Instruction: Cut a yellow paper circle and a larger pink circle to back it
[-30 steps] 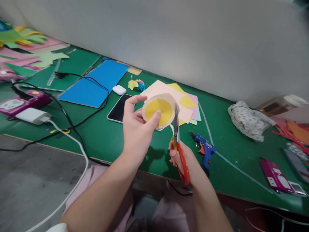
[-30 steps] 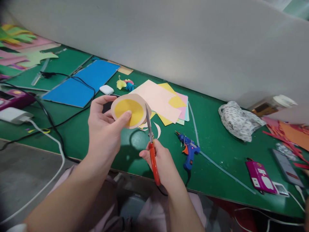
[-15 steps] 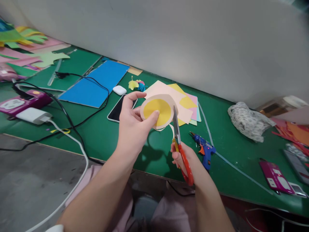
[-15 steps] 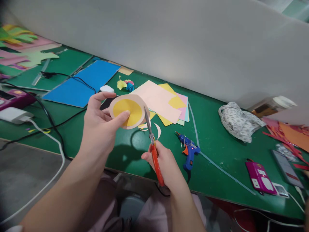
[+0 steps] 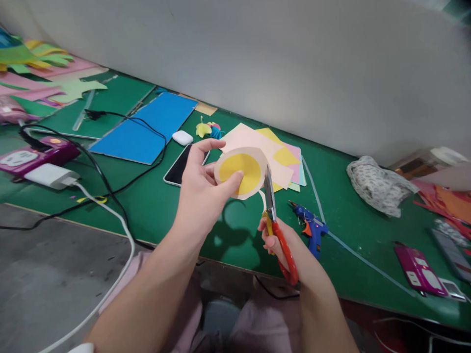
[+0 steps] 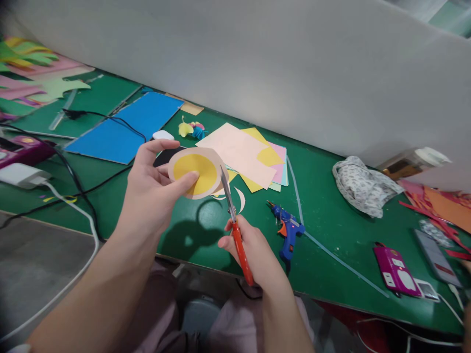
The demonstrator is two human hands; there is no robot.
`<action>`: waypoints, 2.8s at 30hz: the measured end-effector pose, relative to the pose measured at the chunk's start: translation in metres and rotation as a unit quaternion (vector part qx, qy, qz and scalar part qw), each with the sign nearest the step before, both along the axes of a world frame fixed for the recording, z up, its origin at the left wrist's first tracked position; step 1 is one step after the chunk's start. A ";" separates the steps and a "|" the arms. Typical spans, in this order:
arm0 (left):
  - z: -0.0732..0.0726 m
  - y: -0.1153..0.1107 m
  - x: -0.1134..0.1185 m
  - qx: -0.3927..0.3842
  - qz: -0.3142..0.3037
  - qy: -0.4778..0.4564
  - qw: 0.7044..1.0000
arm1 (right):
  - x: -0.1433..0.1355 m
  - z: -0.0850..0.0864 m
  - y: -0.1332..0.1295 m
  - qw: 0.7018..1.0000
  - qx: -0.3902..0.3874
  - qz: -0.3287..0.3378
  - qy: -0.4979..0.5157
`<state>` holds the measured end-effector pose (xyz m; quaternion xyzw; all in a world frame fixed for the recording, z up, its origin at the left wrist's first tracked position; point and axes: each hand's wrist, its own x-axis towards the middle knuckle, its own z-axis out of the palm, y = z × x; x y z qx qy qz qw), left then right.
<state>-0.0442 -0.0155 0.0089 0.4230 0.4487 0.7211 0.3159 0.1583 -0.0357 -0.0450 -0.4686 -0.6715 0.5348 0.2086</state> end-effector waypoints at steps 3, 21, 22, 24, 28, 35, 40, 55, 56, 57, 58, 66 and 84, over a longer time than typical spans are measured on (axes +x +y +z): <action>0.000 -0.001 0.002 -0.001 -0.015 0.001 1.000 | 0.000 0.000 0.000 1.000 0.004 0.003 0.005; 0.002 -0.004 0.013 -0.012 -0.034 -0.018 0.999 | -0.004 -0.001 -0.001 0.998 -0.008 -0.013 0.055; 0.002 -0.004 0.013 -0.011 -0.035 -0.020 0.999 | -0.004 -0.001 -0.001 0.998 -0.008 -0.013 0.055; 0.001 -0.004 0.013 -0.010 -0.035 -0.020 0.999 | -0.005 -0.001 -0.001 0.999 -0.009 -0.017 0.051; 0.001 -0.004 0.013 -0.016 -0.036 -0.016 0.999 | -0.006 0.001 -0.002 0.999 -0.012 -0.028 0.046; 0.002 -0.004 0.011 -0.013 -0.035 -0.008 0.999 | -0.004 0.002 -0.002 0.999 -0.008 -0.024 0.028; 0.001 -0.002 0.007 -0.014 -0.042 -0.014 0.999 | 0.000 0.003 -0.002 1.000 0.011 -0.018 0.000; 0.011 -0.008 -0.005 -0.078 -0.074 0.058 0.993 | 0.006 0.006 -0.002 0.999 -0.017 -0.024 -0.035; 0.011 -0.008 -0.005 -0.081 -0.074 0.064 0.992 | 0.006 0.007 -0.001 0.999 -0.019 -0.024 -0.038; 0.011 -0.008 -0.006 -0.084 -0.075 0.070 0.991 | 0.006 0.008 -0.001 0.999 -0.022 -0.027 -0.041; 0.011 -0.008 -0.007 -0.086 -0.076 0.076 0.990 | 0.006 0.010 -0.001 0.998 -0.025 -0.028 -0.044; 0.010 -0.007 -0.009 -0.094 -0.086 0.073 0.989 | 0.005 0.015 -0.001 0.996 -0.037 -0.030 -0.074; 0.012 -0.011 -0.007 -0.116 -0.132 0.061 0.982 | 0.010 0.006 0.002 0.999 -0.030 -0.015 -0.038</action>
